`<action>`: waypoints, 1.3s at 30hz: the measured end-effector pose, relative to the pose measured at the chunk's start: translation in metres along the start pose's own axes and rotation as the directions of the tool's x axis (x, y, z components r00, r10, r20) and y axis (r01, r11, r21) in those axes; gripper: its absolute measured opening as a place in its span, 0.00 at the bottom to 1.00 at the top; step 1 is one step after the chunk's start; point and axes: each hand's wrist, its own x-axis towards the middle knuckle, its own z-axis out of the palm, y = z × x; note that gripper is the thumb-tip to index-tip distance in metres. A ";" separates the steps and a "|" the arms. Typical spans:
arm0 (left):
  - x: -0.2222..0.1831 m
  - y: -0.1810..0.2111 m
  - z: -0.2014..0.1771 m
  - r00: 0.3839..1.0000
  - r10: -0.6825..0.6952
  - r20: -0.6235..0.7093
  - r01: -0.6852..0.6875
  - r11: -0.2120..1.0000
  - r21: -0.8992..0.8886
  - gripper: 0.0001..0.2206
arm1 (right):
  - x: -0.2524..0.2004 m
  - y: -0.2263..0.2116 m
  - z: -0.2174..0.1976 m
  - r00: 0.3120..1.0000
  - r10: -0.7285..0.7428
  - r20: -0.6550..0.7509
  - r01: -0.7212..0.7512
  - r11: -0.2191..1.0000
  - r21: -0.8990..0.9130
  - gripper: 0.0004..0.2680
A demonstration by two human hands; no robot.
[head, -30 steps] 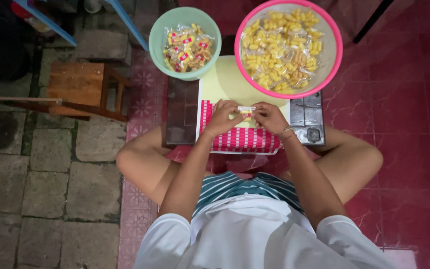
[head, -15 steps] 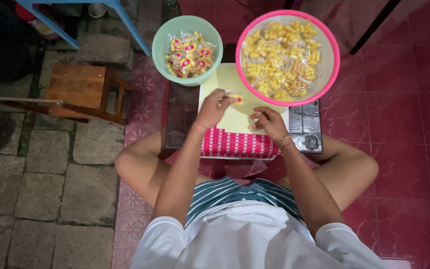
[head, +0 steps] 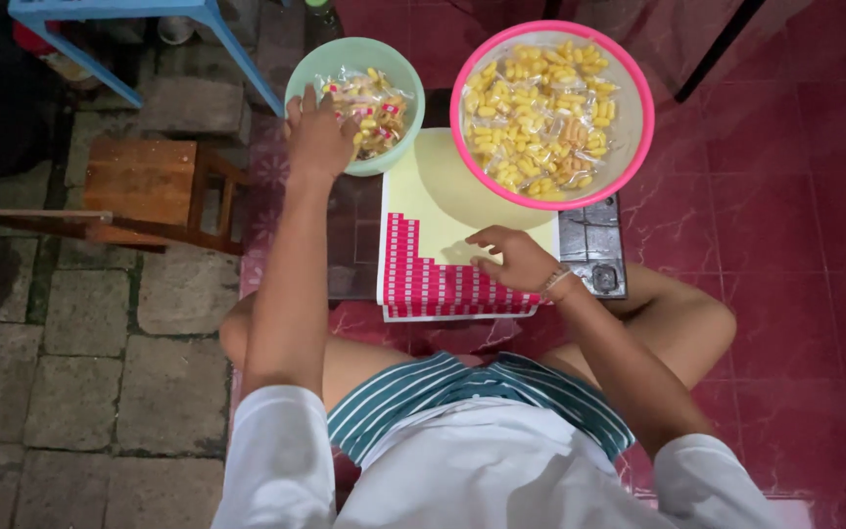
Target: Wrapping small yellow candies in individual paper wrappers
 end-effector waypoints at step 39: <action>-0.172 0.025 0.113 0.808 0.139 -0.572 -0.497 0.682 -0.536 0.09 | -0.020 0.015 -0.030 0.881 0.271 -0.389 0.055 0.757 0.651 0.10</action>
